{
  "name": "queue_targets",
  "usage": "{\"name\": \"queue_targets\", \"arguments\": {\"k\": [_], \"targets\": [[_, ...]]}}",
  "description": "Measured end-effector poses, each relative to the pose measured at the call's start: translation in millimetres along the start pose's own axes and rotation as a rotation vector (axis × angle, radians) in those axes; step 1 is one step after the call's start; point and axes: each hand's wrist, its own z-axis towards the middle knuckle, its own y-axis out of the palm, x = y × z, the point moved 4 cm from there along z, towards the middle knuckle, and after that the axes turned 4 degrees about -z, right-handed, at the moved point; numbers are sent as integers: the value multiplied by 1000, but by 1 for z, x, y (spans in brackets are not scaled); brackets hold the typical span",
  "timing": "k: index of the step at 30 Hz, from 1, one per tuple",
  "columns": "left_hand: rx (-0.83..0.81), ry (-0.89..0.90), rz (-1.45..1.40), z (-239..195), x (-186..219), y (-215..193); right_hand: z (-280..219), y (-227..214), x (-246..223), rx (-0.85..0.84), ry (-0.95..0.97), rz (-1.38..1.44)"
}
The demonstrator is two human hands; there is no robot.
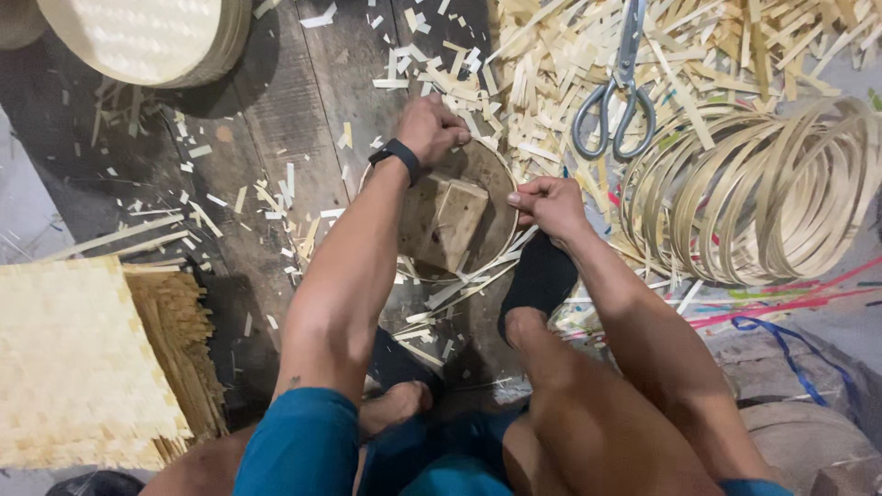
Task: The person sits on the floor and repeatedly assembles circular woven basket bases. They place a pre-woven square mat onto a wooden mold, fit a bamboo ring over it, and trim the excess matting with scissors. The finished bases are stacked nearby.
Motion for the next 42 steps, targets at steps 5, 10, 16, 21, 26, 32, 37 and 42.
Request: {"name": "queue_targets", "arguments": {"k": [5, 10, 16, 21, 26, 32, 37, 42], "targets": [[92, 10, 85, -9, 10, 2, -2, 4, -4, 39, -28, -29], [323, -21, 123, -29, 8, -31, -25, 4, -13, 58, -27, -261], [235, -629, -50, -149, -90, -66, -31, 8, 5, -48, -27, -229], [334, -744, -433, -160, -113, -51, -30, 6, 7, -60, -41, -174], [367, -771, -153, -158, -96, -55, -44, 12, -7, -1, -76, -167], [505, -611, -1270, -188, -84, -42, -74, 12, -50, -205, 88, 296], [313, -823, -1259, -246, -66, 18, -68, 27, -26, -109, 151, -80], [410, -904, -1153, -241, -70, 40, -58, 29, -8, -77, 108, -62]]}}
